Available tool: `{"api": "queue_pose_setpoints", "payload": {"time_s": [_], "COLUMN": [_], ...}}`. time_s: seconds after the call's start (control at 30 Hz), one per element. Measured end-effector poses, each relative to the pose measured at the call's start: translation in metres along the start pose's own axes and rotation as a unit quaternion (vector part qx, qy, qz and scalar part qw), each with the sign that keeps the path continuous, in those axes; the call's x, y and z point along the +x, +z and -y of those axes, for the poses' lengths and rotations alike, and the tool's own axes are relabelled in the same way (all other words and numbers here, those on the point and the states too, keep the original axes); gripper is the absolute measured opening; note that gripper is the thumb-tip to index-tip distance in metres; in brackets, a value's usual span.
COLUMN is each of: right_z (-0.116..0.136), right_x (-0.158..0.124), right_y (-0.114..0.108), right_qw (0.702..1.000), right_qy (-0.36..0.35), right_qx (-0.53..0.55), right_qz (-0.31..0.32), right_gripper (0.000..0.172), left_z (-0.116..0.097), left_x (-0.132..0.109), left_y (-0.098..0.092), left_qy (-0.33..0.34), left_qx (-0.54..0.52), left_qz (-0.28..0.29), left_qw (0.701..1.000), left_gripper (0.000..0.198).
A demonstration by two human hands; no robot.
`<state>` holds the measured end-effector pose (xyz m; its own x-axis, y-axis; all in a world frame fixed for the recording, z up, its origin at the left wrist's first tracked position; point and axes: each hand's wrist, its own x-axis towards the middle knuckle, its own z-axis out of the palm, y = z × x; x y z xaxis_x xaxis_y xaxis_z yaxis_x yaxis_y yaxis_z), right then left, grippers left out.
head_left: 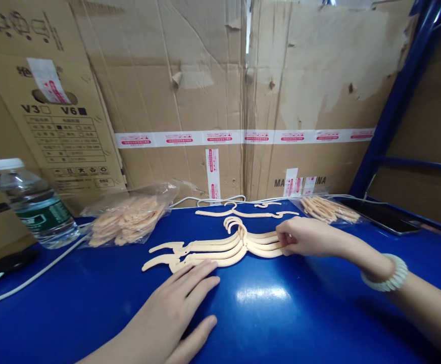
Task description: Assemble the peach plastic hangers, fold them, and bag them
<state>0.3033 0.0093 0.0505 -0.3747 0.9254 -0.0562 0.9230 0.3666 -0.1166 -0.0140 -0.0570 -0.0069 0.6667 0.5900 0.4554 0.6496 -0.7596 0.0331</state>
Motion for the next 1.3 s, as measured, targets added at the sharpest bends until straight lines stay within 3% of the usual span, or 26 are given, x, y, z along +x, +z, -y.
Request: {"api": "queue_pose_setpoints", "payload": {"time_s": [0.23,0.67,0.87,1.03,1.13,1.3], "right_z": [-0.003,0.001,0.031,0.058,0.069,0.075], "right_x": [0.004,0.003,-0.006,-0.012,-0.015,-0.019], "right_y": [0.003,0.011,0.015,0.033,0.04,0.042], "right_qw": [1.0,0.993,0.99,0.963,0.95,0.938], "right_qy": [0.018,0.007,-0.118,-0.226,-0.269,-0.307], "right_qx": [-0.015,-0.095,0.012,0.144,0.153,0.152], "right_qz": [-0.021,-0.074,-0.081,-0.027,-0.036,-0.047], "right_gripper": [0.003,0.009,0.005,0.008,0.01,0.015], "left_z": [-0.001,-0.002,-0.001,-0.001,-0.002,-0.004], "left_x": [0.0,0.0,0.002,0.007,0.011,0.012], "left_y": [-0.001,0.0,-0.004,-0.013,-0.02,-0.024], "left_qy": [-0.007,-0.02,0.017,0.066,0.1,0.107], "left_qx": [-0.019,-0.016,-0.048,-0.053,-0.037,-0.027], "left_qz": [0.012,0.032,0.036,0.052,0.075,0.067], "left_qw": [1.0,0.999,0.998,0.995,0.991,0.992], "left_gripper": [0.051,0.053,0.042,0.042,0.047,0.048]}}
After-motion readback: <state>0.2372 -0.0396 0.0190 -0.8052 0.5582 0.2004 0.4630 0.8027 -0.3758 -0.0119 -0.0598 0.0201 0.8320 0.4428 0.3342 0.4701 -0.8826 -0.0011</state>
